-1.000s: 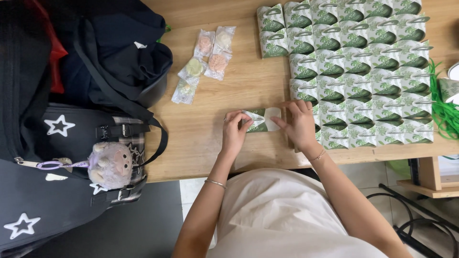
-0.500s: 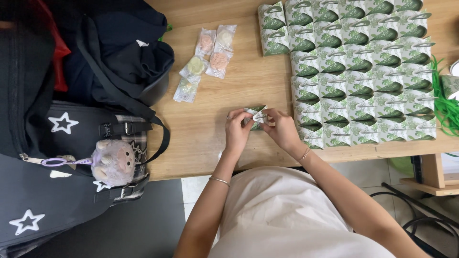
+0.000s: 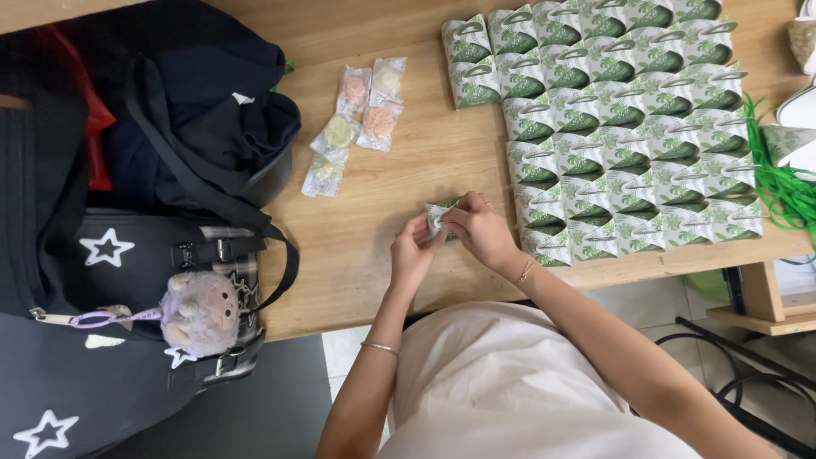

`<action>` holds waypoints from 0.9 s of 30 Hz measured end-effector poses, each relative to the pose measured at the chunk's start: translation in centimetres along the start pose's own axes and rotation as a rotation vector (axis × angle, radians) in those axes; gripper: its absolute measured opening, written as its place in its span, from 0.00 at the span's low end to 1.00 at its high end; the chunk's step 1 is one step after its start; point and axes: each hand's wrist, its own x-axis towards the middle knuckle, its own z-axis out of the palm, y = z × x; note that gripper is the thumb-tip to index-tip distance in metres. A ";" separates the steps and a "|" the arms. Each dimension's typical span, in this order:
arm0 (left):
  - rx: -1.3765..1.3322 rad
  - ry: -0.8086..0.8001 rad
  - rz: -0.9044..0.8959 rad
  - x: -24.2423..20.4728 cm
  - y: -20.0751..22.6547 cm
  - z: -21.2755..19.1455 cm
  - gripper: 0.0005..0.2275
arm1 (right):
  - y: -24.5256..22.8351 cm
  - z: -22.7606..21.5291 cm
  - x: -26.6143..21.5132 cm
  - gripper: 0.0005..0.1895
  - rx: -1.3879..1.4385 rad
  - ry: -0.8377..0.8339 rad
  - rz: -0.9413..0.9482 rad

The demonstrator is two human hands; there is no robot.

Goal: The person places small individual candies from plastic wrappers into white floral-shaped paper boxes and folds the boxes closed.

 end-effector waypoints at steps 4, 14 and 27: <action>0.031 -0.028 0.024 -1.5 -1.2 -0.7 0.24 | -1.2 0.5 1.1 0.06 -0.088 -0.015 0.062; 0.036 -0.080 -0.154 -4.4 -2.8 -5.1 0.09 | 2.8 -3.4 6.9 0.07 0.080 0.012 0.171; 0.266 -0.084 -0.044 -7.5 0.8 -9.6 0.09 | 11.3 -2.4 14.7 0.08 -0.423 0.033 0.167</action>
